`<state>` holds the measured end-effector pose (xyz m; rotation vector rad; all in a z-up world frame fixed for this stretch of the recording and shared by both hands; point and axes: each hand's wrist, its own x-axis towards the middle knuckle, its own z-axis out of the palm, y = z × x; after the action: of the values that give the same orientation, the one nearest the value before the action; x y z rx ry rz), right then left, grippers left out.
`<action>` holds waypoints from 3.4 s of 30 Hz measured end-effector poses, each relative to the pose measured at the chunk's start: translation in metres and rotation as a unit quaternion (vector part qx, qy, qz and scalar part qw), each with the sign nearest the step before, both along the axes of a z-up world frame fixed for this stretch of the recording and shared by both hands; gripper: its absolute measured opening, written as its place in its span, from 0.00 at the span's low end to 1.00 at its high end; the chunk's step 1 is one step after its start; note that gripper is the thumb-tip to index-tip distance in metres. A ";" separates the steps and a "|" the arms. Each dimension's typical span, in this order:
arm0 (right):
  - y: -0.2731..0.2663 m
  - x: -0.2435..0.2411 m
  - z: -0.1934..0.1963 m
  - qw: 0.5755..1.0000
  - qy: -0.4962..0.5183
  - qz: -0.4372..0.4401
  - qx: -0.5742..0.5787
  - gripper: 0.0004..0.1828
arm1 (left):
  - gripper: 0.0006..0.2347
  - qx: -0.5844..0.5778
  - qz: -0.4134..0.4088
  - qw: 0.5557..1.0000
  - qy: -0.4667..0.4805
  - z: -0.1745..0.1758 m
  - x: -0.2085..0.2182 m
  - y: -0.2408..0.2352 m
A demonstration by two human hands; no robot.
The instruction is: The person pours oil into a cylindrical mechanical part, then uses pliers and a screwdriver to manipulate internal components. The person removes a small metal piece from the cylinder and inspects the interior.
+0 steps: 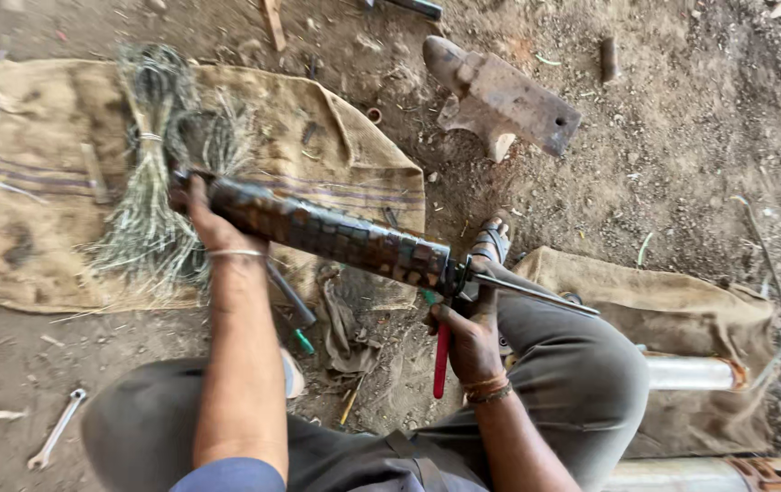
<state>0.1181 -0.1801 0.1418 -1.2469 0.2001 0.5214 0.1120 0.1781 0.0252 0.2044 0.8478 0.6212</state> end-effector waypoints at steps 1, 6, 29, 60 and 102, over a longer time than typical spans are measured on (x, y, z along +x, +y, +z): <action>0.002 -0.006 -0.003 0.999 -0.006 0.019 0.036 0.37 | 0.20 0.040 0.009 0.999 0.001 0.024 -0.004 0.017; 0.020 -0.017 -0.028 0.987 0.065 0.140 0.047 0.23 | 0.16 0.194 0.126 0.972 -0.052 0.099 -0.028 0.058; 0.074 -0.049 -0.186 0.879 0.369 0.294 -0.070 0.12 | 0.26 0.493 0.004 0.867 -0.070 0.136 -0.014 -0.025; -0.003 -0.078 -0.292 0.870 0.386 0.050 -0.302 0.14 | 0.24 0.721 -0.197 0.665 0.012 0.117 -0.019 -0.084; 0.009 -0.069 -0.297 0.845 0.342 0.133 -0.389 0.15 | 0.25 0.649 -0.239 0.719 -0.070 0.131 0.004 -0.049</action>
<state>0.0496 -0.1707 -0.1547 -1.8453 0.9257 1.2004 0.1161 0.1289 0.1565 1.5965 0.0331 0.6269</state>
